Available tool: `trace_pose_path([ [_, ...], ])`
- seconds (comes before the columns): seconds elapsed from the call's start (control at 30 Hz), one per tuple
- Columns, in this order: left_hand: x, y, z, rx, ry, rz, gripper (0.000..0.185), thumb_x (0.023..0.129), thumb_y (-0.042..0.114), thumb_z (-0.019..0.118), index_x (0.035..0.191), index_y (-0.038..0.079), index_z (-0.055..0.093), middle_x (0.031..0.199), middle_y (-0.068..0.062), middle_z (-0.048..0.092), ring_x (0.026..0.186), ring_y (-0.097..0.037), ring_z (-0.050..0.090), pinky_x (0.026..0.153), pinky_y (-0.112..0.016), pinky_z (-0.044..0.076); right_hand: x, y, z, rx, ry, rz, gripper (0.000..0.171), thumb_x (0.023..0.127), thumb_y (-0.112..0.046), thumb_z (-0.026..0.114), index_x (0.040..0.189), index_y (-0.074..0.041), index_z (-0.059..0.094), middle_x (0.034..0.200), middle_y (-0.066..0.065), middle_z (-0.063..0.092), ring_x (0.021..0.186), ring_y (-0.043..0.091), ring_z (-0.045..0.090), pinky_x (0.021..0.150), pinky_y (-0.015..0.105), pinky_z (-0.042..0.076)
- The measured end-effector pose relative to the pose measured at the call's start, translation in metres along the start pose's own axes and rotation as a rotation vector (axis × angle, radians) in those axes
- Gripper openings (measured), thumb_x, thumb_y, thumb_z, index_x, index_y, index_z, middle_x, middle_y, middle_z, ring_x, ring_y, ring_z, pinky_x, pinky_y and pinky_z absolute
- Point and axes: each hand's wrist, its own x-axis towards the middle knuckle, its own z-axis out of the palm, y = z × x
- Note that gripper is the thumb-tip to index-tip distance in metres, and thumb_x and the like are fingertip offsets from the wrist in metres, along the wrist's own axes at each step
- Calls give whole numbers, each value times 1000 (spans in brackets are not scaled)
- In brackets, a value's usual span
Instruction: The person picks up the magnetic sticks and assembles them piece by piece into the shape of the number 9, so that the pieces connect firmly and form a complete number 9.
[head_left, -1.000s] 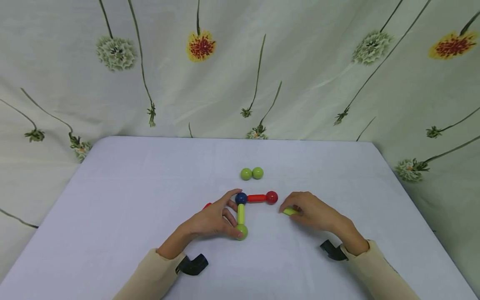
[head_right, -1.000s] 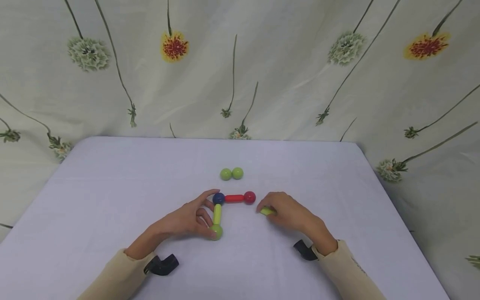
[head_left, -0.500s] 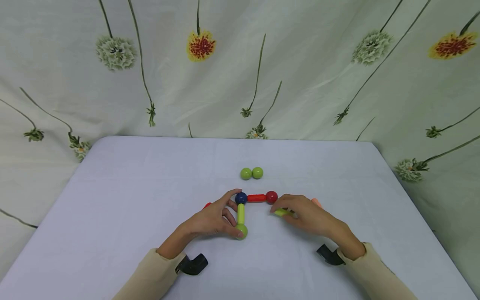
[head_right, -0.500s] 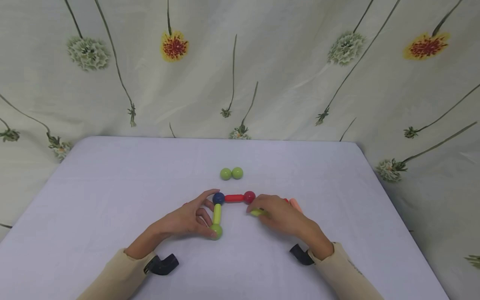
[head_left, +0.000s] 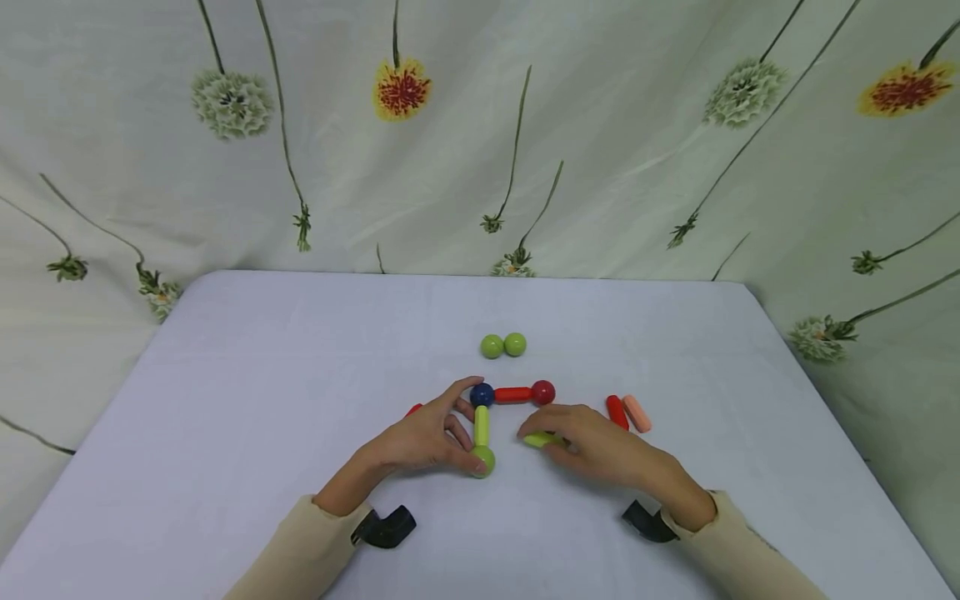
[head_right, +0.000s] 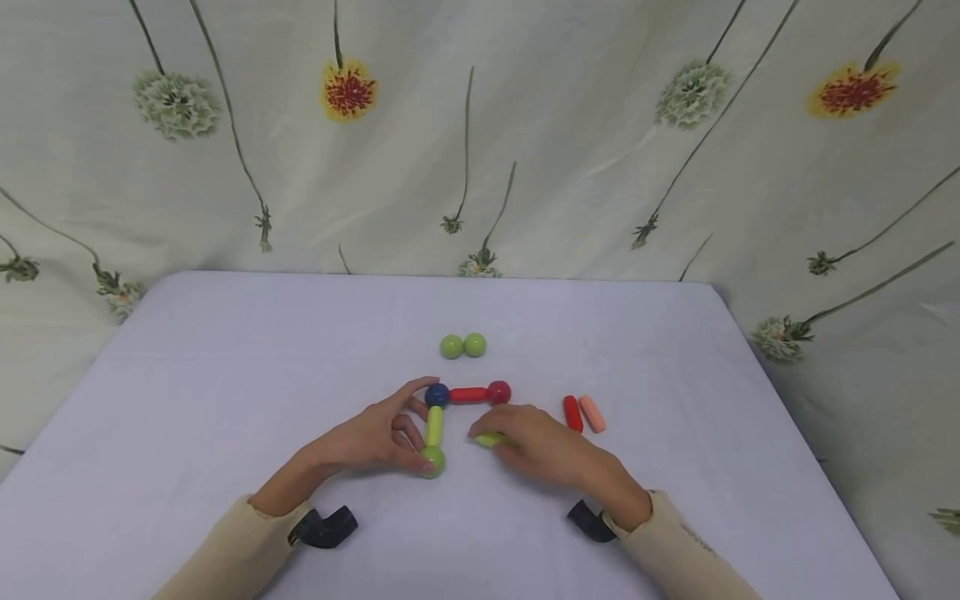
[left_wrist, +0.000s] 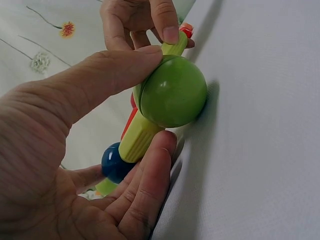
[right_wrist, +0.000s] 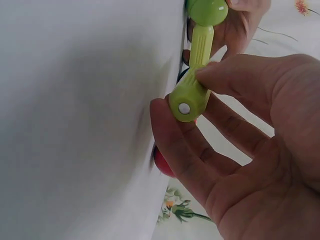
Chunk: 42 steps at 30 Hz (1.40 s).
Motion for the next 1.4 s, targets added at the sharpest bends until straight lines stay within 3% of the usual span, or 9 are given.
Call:
trace_pose_path([
  [0.17,0,-1,0,-10,-3,5,109,63,25,87,148,26,18,119,-5,49,86,-14,64,77,-30,48,2,-4,5,21,-22,11,31,91,-12,59,120,-23,60,118,-16,60,113,3,55,97,30,46],
  [0.53,-1,2,-1,-13,-2,2,109,63,25,87,148,26,18,119,-5,49,87,-14,63,76,-30,48,4,-10,12,5,-26,-51,31,93,-14,57,122,-23,59,121,-15,59,115,3,53,98,30,45],
  [0.8,-1,2,-1,-20,-8,7,109,63,24,87,148,26,18,119,-5,49,87,-15,63,77,-30,47,5,-11,16,53,-28,-49,32,93,-19,59,124,-24,58,116,-16,61,105,0,56,92,26,47],
  [1.3,-3,2,0,-16,-6,5,107,64,23,86,147,28,19,117,-7,49,86,-15,63,75,-31,48,6,-11,18,108,-19,-82,30,90,-18,62,120,-21,60,112,-14,63,101,0,58,90,24,48],
  [1.4,-5,3,-1,31,-19,47,97,66,24,85,143,29,26,110,-8,52,84,-15,64,74,-31,47,7,-11,18,110,-17,-89,30,90,-18,62,120,-21,60,112,-13,63,101,0,58,91,24,48],
])
